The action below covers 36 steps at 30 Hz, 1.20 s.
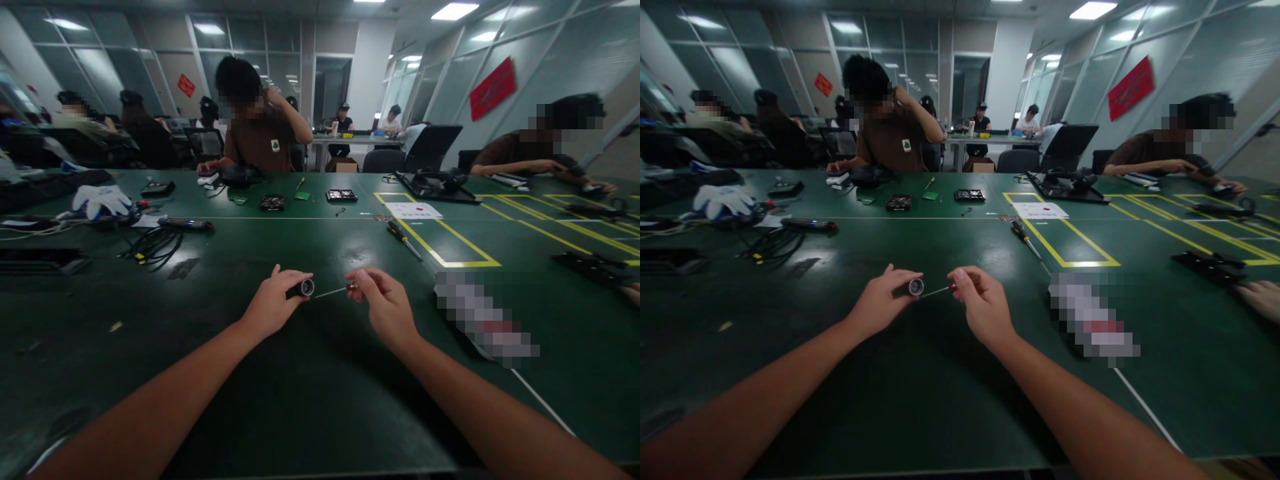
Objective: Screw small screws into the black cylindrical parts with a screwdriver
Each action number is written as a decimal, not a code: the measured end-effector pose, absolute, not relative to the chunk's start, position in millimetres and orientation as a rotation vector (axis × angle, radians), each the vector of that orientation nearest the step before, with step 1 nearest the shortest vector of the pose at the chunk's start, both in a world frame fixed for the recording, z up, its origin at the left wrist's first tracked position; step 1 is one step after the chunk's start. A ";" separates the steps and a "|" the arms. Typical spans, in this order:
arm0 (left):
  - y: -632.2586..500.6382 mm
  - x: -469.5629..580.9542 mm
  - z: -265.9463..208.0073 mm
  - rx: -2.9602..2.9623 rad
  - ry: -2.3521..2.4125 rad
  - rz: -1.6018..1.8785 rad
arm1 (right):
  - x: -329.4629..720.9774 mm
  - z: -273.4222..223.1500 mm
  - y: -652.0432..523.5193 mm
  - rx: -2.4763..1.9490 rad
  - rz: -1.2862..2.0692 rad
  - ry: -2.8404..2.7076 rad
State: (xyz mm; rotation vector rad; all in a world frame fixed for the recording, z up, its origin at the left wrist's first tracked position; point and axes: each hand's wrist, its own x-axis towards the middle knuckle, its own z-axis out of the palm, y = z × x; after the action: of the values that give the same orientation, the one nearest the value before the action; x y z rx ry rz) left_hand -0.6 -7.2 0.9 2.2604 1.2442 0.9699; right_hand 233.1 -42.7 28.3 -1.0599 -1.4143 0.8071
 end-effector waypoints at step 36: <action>-8.7 0.2 0.7 2.236 1.101 1.193 | 230.3 20.3 -47.7 -1.097 0.453 -1.762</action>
State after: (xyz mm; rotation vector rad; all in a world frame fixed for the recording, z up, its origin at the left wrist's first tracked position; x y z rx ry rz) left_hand 0.2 -8.7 0.7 2.2356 1.1010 1.1928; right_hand 230.3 -47.7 20.3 -1.0968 -1.7622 0.4530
